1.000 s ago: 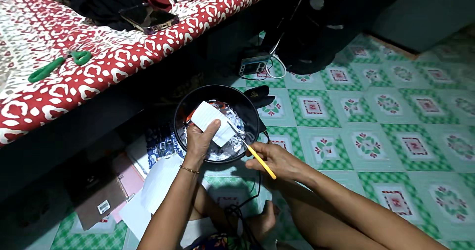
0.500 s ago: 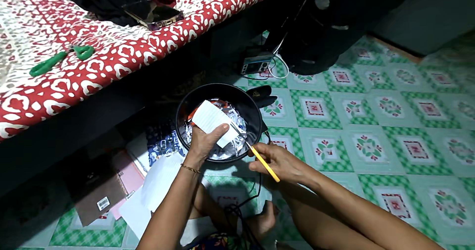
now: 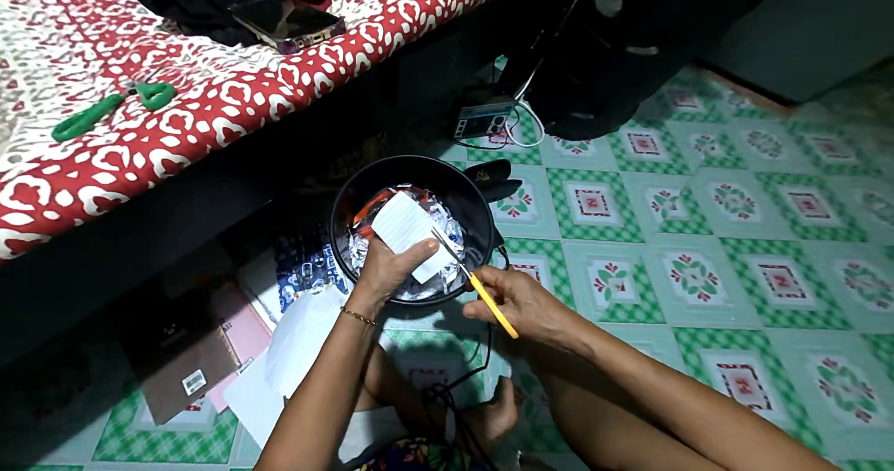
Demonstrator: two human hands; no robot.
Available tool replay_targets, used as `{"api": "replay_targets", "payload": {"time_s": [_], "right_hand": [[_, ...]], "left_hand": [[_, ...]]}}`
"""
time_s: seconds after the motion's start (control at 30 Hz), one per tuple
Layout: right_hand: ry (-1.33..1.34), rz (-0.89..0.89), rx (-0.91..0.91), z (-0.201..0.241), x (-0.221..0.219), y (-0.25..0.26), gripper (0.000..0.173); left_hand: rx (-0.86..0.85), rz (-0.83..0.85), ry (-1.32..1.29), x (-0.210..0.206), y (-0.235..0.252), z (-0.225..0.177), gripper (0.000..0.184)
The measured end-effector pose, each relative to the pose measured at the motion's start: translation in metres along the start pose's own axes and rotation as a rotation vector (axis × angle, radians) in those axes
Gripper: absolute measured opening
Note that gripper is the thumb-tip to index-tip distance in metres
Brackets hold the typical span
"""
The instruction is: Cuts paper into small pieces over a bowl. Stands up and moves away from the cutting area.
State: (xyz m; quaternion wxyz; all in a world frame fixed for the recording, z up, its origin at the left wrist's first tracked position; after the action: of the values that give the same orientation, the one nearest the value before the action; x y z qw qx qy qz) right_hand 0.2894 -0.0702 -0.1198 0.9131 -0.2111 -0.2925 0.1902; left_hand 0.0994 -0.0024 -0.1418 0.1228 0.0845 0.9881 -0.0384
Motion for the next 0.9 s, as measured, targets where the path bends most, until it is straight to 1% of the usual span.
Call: {"api": "replay_targets", "payload": {"time_s": [0.1, 0.17, 0.27, 0.4, 0.6, 0.73, 0.9], "right_hand": [[-0.015, -0.01, 0.012, 0.0001, -0.001, 0.0002, 0.046], [-0.016, -0.053, 0.052, -0.002, -0.0021, 0.0005, 0.044], [0.019, -0.101, 0.089, -0.0051, -0.0049, 0.0018, 0.042], [0.015, -0.068, 0.041, 0.0003, -0.0064, 0.0036, 0.043], [0.038, -0.114, 0.064, -0.0007, -0.0067, 0.0043, 0.039], [0.041, -0.063, 0.023, 0.0049, -0.0057, 0.0049, 0.038], [0.096, -0.1, 0.069, 0.0005, -0.0064, 0.0074, 0.034]], "left_hand": [[0.018, 0.011, 0.014, -0.0004, 0.0, -0.0005, 0.044], [0.015, 0.002, 0.008, -0.0001, 0.0005, -0.0004, 0.045], [0.017, -0.012, -0.001, 0.0003, 0.0008, -0.0001, 0.042], [0.047, 0.041, 0.024, -0.0006, 0.0007, 0.0002, 0.041], [0.067, 0.054, 0.023, -0.0001, -0.0001, -0.001, 0.042], [0.085, 0.104, 0.048, -0.002, 0.0, -0.0015, 0.043], [0.079, 0.122, 0.059, -0.001, 0.0009, 0.0001, 0.043]]}}
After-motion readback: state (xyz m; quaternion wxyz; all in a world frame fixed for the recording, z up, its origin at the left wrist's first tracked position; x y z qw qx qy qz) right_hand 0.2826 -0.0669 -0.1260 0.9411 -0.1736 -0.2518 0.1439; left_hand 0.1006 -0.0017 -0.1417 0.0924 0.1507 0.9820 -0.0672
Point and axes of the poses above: each hand's wrist, its own y-axis towards the middle knuckle, its own x-axis out of the back of the hand, z = x × y, the point moved 3 cm from there along y, towards the middle knuckle, and after that the axes turned 5 degrees about -x, right-handed, at the moved point
